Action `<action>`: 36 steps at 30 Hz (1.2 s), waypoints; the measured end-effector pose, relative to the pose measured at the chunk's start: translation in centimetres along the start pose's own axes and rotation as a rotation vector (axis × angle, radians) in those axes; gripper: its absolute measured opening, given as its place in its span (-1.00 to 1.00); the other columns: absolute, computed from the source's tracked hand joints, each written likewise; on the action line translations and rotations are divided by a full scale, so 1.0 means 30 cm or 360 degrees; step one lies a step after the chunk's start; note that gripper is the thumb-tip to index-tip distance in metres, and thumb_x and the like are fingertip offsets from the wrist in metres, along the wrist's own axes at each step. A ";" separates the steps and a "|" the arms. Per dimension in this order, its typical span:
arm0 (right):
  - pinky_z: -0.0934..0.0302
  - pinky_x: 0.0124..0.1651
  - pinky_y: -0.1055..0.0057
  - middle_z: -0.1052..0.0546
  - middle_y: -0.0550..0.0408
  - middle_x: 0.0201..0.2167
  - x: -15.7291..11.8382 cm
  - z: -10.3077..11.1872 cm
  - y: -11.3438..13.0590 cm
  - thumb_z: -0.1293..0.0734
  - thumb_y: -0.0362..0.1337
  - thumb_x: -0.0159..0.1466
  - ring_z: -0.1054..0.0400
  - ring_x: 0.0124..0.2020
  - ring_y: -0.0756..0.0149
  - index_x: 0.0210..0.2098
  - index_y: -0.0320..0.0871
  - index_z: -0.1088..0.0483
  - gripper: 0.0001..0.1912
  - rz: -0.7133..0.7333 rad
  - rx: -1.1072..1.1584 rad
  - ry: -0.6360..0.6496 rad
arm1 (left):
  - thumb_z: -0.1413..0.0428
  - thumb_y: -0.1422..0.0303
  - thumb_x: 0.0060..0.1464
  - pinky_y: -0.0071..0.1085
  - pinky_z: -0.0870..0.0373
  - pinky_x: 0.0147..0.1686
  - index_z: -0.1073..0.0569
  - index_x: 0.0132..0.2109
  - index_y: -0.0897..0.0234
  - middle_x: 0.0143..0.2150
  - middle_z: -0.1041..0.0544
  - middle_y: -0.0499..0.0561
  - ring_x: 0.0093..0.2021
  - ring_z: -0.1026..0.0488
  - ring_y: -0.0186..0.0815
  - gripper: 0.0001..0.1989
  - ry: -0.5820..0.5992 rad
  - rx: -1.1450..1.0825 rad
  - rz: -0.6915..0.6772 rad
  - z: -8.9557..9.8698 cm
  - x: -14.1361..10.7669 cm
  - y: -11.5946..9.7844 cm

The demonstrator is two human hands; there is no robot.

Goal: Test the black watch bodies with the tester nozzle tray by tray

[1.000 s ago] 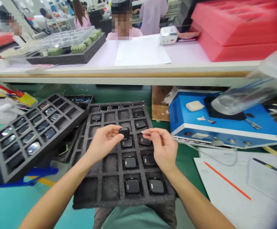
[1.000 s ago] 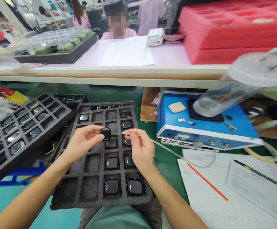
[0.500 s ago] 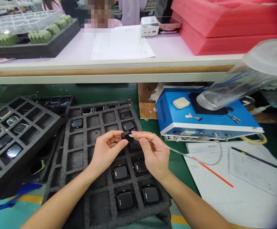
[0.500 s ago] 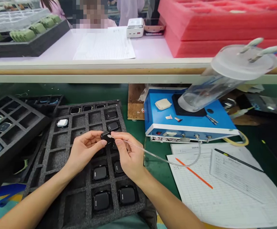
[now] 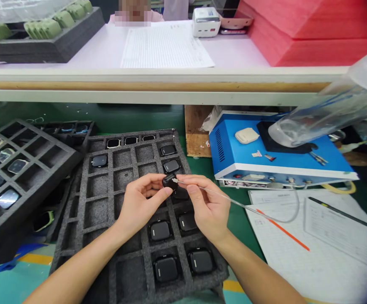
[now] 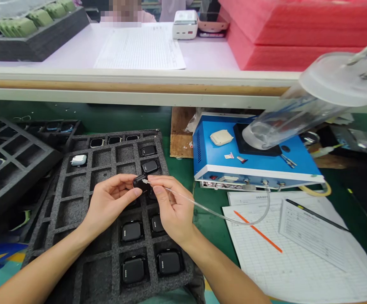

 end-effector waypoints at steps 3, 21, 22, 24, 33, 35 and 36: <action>-0.48 0.03 0.13 -0.61 0.00 -0.12 0.001 0.001 -0.003 -0.30 -0.34 0.41 -0.53 -0.04 0.18 -0.13 -0.07 -0.55 -0.83 0.0002 0.0016 -0.0006 | -0.35 0.40 -0.06 -0.53 -0.53 -0.28 -0.62 -0.20 0.29 -0.29 -0.66 -0.01 -0.30 -0.56 -0.37 -0.78 0.0006 0.0011 -0.0011 -0.001 0.000 0.000; -0.47 -0.04 0.28 -0.60 0.00 -0.14 0.030 -0.012 -0.003 -0.31 -0.32 0.40 -0.53 -0.10 0.25 -0.16 -0.07 -0.56 -0.85 -0.0027 0.0100 -0.0006 | -0.39 0.26 -0.16 -0.43 -0.57 -0.28 -0.65 -0.19 0.28 -0.29 -0.68 0.03 -0.33 -0.59 -0.28 -0.66 -0.0120 0.0219 -0.0052 0.021 0.027 0.000; -0.47 -0.05 0.30 -0.60 0.00 -0.15 0.035 -0.013 -0.002 -0.31 -0.32 0.39 -0.53 -0.11 0.26 -0.16 -0.08 -0.56 -0.85 -0.0025 0.0112 -0.0008 | -0.40 0.23 -0.19 -0.43 -0.57 -0.29 -0.65 -0.20 0.28 -0.30 -0.68 0.03 -0.34 -0.59 -0.28 -0.64 -0.0145 0.0238 -0.0037 0.024 0.030 -0.001; -0.47 -0.07 0.33 -0.60 0.00 -0.16 0.043 -0.014 0.000 -0.31 -0.32 0.39 -0.53 -0.13 0.27 -0.16 -0.09 -0.56 -0.85 -0.0021 0.0127 -0.0007 | -0.41 0.19 -0.24 -0.43 -0.57 -0.30 -0.66 -0.22 0.27 -0.33 -0.67 0.02 -0.36 -0.58 -0.28 -0.61 -0.0184 0.0276 -0.0012 0.028 0.036 -0.004; -0.47 -0.10 0.36 -0.61 -0.01 -0.18 0.055 -0.015 0.003 -0.33 -0.28 0.37 -0.54 -0.15 0.28 -0.17 -0.12 -0.56 -0.85 0.0009 0.0121 -0.0017 | -0.43 0.12 -0.32 -0.37 -0.60 -0.24 -0.65 -0.23 0.27 -0.37 -0.66 0.02 -0.34 -0.60 -0.23 -0.54 -0.0222 0.0339 -0.0030 0.025 0.045 -0.019; -0.47 -0.10 0.36 -0.62 -0.01 -0.18 0.057 -0.015 0.004 -0.33 -0.27 0.37 -0.54 -0.16 0.28 -0.18 -0.12 -0.56 -0.85 0.0002 0.0108 -0.0018 | -0.43 0.11 -0.33 -0.34 -0.61 -0.24 -0.65 -0.24 0.27 -0.38 -0.65 0.03 -0.35 -0.60 -0.21 -0.53 -0.0232 0.0338 -0.0034 0.025 0.046 -0.020; -0.47 -0.11 0.37 -0.62 -0.01 -0.19 0.059 -0.015 0.005 -0.32 -0.26 0.37 -0.54 -0.16 0.29 -0.19 -0.12 -0.56 -0.84 0.0000 0.0103 -0.0017 | -0.44 0.11 -0.34 -0.34 -0.61 -0.23 -0.65 -0.24 0.27 -0.38 -0.65 0.03 -0.34 -0.60 -0.21 -0.53 -0.0235 0.0333 -0.0034 0.024 0.045 -0.021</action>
Point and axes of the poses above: each hand's wrist, its own x-axis towards the middle knuckle, its own z-axis out of the back of the hand, y = z × x, the point moved 5 cm from there along x, towards the middle knuckle
